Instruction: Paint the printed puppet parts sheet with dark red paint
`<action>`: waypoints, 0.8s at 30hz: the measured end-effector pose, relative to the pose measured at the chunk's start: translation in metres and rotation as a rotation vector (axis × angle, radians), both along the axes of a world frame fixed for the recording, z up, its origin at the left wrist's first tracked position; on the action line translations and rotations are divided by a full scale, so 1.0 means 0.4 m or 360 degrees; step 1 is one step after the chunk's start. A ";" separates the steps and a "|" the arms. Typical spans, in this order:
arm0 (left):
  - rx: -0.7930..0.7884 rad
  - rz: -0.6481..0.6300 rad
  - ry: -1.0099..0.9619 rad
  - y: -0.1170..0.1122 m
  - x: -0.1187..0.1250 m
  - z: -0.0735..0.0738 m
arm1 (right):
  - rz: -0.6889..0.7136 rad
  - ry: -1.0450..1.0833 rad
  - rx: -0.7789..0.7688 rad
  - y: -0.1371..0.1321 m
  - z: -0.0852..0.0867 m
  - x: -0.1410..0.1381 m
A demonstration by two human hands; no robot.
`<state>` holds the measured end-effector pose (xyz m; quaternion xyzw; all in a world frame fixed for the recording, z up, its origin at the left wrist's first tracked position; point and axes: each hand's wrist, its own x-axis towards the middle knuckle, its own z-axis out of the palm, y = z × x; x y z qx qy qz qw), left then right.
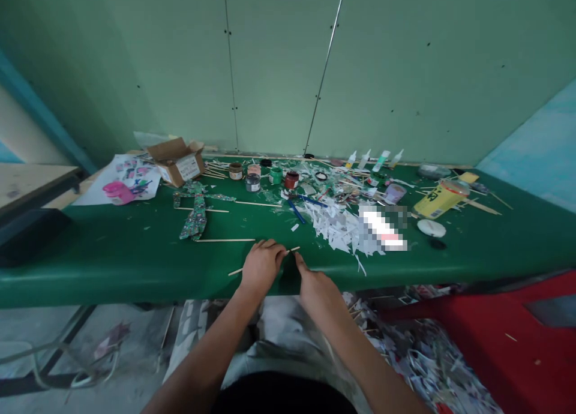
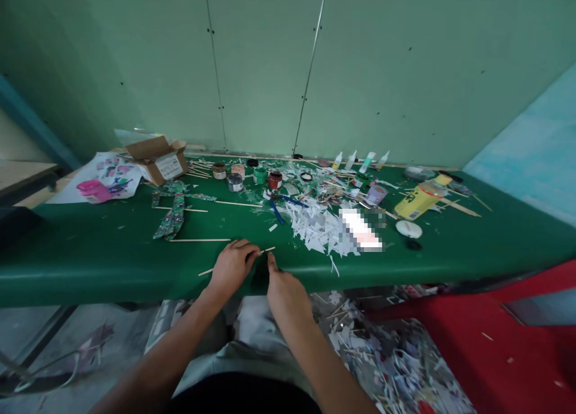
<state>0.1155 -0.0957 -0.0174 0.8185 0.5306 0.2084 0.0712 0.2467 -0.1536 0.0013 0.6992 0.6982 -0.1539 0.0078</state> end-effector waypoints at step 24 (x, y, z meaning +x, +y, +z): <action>0.0056 0.0048 -0.0006 0.001 0.002 0.002 | 0.0026 -0.0036 0.0016 0.005 0.018 -0.006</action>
